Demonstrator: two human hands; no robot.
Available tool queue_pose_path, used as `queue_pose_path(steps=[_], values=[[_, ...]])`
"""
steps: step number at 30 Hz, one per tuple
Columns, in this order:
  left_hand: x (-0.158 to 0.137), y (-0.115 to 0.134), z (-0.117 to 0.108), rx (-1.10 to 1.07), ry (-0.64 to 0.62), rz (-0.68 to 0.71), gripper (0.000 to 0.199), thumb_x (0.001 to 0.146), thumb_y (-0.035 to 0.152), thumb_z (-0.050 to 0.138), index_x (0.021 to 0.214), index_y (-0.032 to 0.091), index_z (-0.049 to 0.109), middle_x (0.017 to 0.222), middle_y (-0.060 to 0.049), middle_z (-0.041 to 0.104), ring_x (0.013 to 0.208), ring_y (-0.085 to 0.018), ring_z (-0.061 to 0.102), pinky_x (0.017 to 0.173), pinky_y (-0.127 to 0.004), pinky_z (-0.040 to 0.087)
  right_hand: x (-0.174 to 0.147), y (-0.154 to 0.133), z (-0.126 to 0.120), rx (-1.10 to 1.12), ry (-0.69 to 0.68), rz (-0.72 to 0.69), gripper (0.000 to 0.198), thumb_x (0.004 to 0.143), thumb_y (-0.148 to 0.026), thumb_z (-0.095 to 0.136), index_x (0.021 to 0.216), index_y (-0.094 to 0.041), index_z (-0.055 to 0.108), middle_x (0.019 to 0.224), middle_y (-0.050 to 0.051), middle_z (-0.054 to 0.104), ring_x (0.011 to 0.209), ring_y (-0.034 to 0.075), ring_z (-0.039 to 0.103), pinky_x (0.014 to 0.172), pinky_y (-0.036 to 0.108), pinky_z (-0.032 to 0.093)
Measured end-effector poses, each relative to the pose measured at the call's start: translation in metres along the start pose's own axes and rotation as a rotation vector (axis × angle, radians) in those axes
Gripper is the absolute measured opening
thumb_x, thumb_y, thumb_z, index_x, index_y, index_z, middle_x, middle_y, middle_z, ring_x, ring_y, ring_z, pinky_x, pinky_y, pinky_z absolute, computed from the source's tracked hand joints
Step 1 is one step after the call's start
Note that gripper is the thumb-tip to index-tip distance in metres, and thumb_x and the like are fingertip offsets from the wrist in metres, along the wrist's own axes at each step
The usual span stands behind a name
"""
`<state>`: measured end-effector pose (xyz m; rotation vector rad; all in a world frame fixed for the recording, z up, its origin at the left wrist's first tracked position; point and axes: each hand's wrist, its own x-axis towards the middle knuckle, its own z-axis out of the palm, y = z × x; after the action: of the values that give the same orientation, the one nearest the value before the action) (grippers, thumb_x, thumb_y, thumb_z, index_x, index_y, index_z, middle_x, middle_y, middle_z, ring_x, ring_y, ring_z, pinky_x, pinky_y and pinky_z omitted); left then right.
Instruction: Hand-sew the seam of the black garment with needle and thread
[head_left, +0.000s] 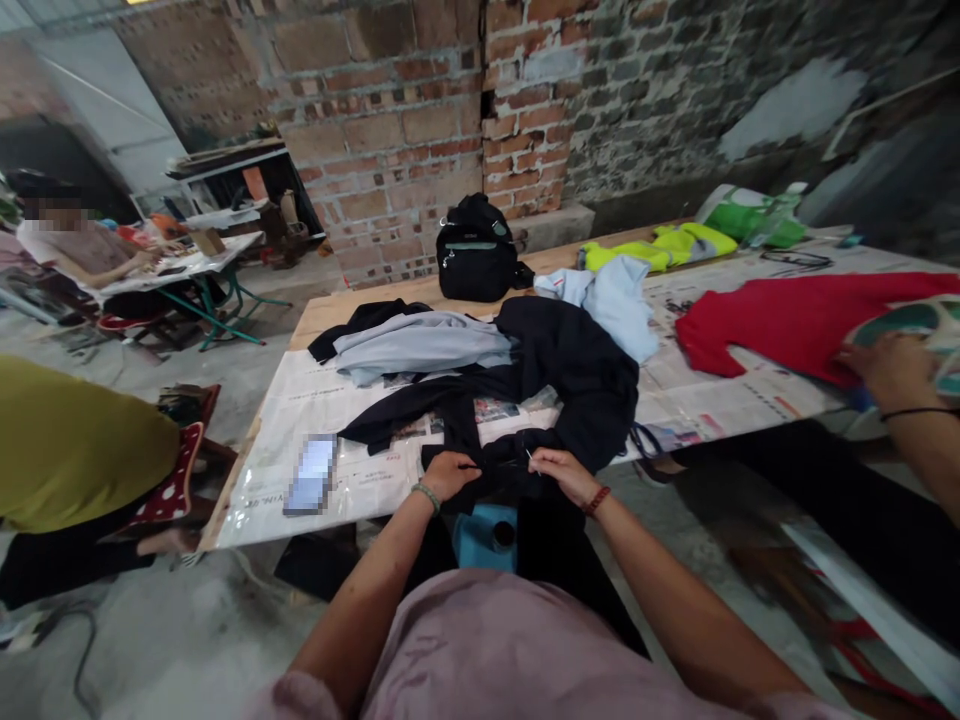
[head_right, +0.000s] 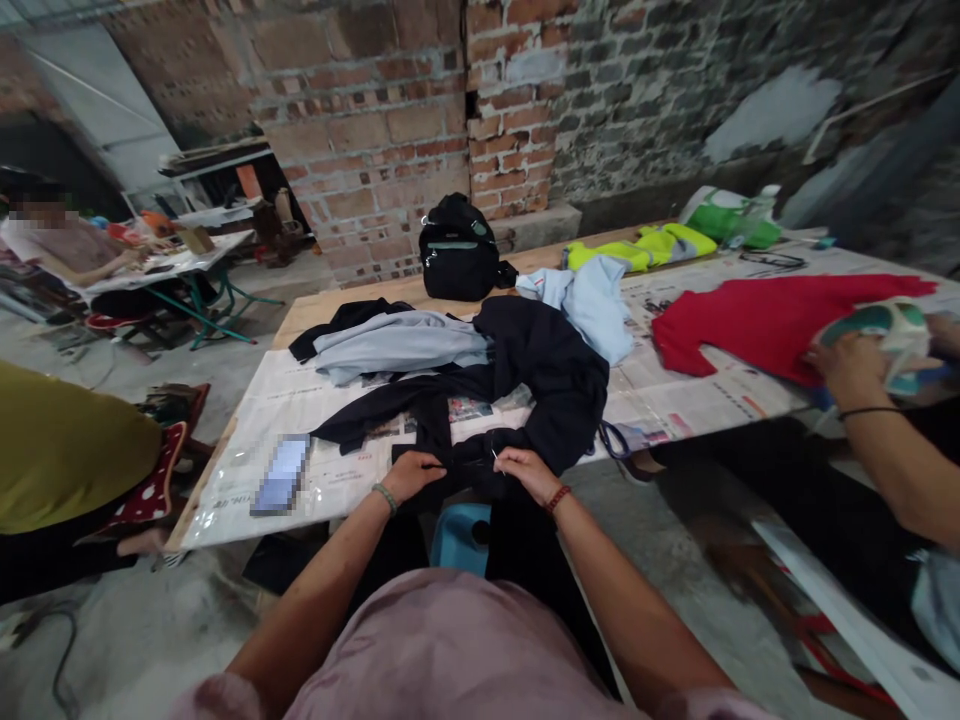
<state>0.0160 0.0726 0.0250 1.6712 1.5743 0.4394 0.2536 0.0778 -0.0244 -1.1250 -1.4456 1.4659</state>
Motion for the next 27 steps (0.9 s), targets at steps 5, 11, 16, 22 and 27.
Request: queue_pose_path(steps=[5, 11, 16, 22, 27], values=[[-0.001, -0.012, 0.008, -0.096, 0.041, -0.056, 0.021, 0.062, 0.03, 0.06, 0.074, 0.015, 0.068, 0.056, 0.002, 0.058, 0.053, -0.01, 0.049, 0.052, -0.021, 0.037, -0.001, -0.006, 0.0, -0.015, 0.048, -0.073, 0.031, 0.068, -0.045, 0.056, 0.064, -0.015, 0.059, 0.074, 0.002, 0.056, 0.074, 0.014, 0.05, 0.074, 0.028, 0.038], [-0.012, -0.012, 0.008, -0.258, 0.058, -0.081, 0.023, 0.061, 0.028, 0.061, 0.078, 0.013, 0.066, 0.06, 0.002, 0.059, 0.056, -0.01, 0.05, 0.054, -0.021, 0.038, -0.017, -0.051, 0.002, -0.306, 0.238, -0.375, 0.024, 0.079, -0.038, 0.048, 0.077, -0.019, 0.061, 0.094, 0.007, 0.056, 0.09, 0.017, 0.051, 0.085, 0.031, 0.038], [-0.017, -0.011, 0.011, -0.296, 0.09, -0.027, 0.022, 0.066, 0.027, 0.06, 0.082, 0.014, 0.065, 0.068, 0.0, 0.061, 0.063, -0.012, 0.054, 0.059, -0.023, 0.041, -0.041, -0.068, 0.029, -0.515, 0.147, -0.476, 0.02, 0.084, -0.03, 0.042, 0.085, -0.021, 0.06, 0.077, 0.005, 0.06, 0.074, 0.016, 0.054, 0.074, 0.03, 0.041], [-0.034, -0.011, 0.016, -0.016, 0.317, 0.326, 0.014, 0.072, 0.016, 0.054, 0.08, 0.019, 0.066, 0.079, -0.002, 0.058, 0.076, -0.012, 0.054, 0.072, -0.024, 0.042, -0.051, -0.026, 0.07, -0.475, -0.086, -0.393, 0.022, 0.084, -0.029, 0.039, 0.082, -0.019, 0.059, 0.078, 0.004, 0.061, 0.07, 0.013, 0.055, 0.067, 0.024, 0.043], [-0.046, -0.017, 0.025, 0.258, 0.403, 0.433, 0.018, 0.076, 0.013, 0.051, 0.083, 0.021, 0.065, 0.086, -0.004, 0.059, 0.083, -0.014, 0.052, 0.077, -0.029, 0.039, -0.047, 0.003, 0.078, -0.501, -0.085, -0.3, 0.024, 0.084, -0.03, 0.039, 0.081, -0.018, 0.059, 0.071, 0.002, 0.059, 0.063, 0.011, 0.052, 0.061, 0.022, 0.041]])
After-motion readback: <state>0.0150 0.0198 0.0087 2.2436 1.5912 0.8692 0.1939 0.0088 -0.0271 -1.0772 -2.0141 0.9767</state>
